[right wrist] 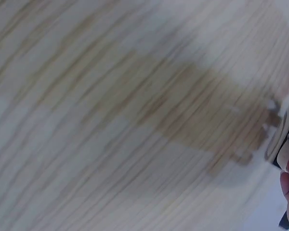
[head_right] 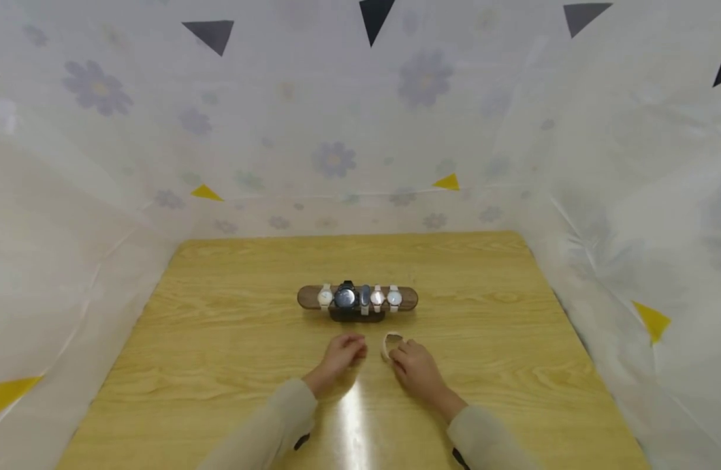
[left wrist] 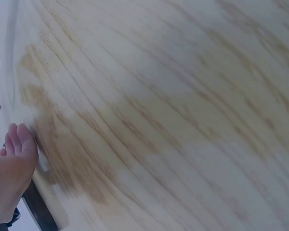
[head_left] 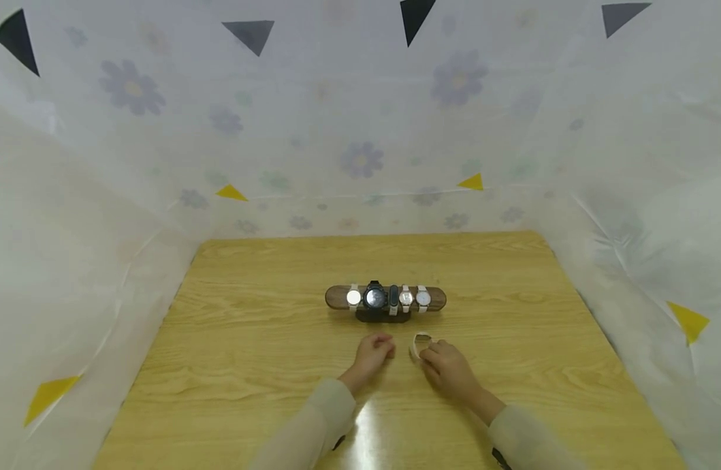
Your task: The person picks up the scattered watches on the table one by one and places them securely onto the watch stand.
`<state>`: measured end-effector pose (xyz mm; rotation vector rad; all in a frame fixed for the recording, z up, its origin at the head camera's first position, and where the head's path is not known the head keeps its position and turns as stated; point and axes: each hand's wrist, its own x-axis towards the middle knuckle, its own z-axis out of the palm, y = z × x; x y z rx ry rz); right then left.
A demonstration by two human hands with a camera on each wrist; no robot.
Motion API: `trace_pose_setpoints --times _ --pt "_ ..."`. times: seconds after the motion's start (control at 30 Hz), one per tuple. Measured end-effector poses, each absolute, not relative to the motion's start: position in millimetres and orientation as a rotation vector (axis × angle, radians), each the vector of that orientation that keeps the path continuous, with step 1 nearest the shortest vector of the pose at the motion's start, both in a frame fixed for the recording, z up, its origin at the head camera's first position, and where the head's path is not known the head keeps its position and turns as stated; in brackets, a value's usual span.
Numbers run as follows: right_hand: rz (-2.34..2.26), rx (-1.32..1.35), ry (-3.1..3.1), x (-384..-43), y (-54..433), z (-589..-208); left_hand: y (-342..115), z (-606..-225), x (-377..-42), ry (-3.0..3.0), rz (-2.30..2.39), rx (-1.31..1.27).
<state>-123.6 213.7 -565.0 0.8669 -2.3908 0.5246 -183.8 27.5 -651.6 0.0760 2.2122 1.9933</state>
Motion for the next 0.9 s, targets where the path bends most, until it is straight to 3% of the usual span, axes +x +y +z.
trace_pose_setpoints --times 0.1,0.23,0.33,0.47,0.6,0.77,0.9 --pt "0.478 0.944 -2.337 -124 203 -564 32 -684 -191 2.063 2.114 0.143" --pt "0.398 1.03 -2.283 -125 196 -564 30 -638 -175 1.954 2.115 0.079" --pt "0.351 1.078 -2.264 -124 194 -564 27 -573 -156 1.931 2.025 -0.047" --pt "0.305 1.111 -2.225 -123 194 -564 25 -539 -146 1.919 2.006 -0.076" --pt "0.253 1.108 -2.192 -123 192 -564 27 -534 -144 2.119 1.941 -0.08" --pt "0.121 1.089 -2.147 -124 187 -564 33 -534 -140 2.525 1.854 -0.267" --pt "-0.028 1.09 -2.082 -124 182 -562 37 -525 -140 2.377 1.994 -0.433"
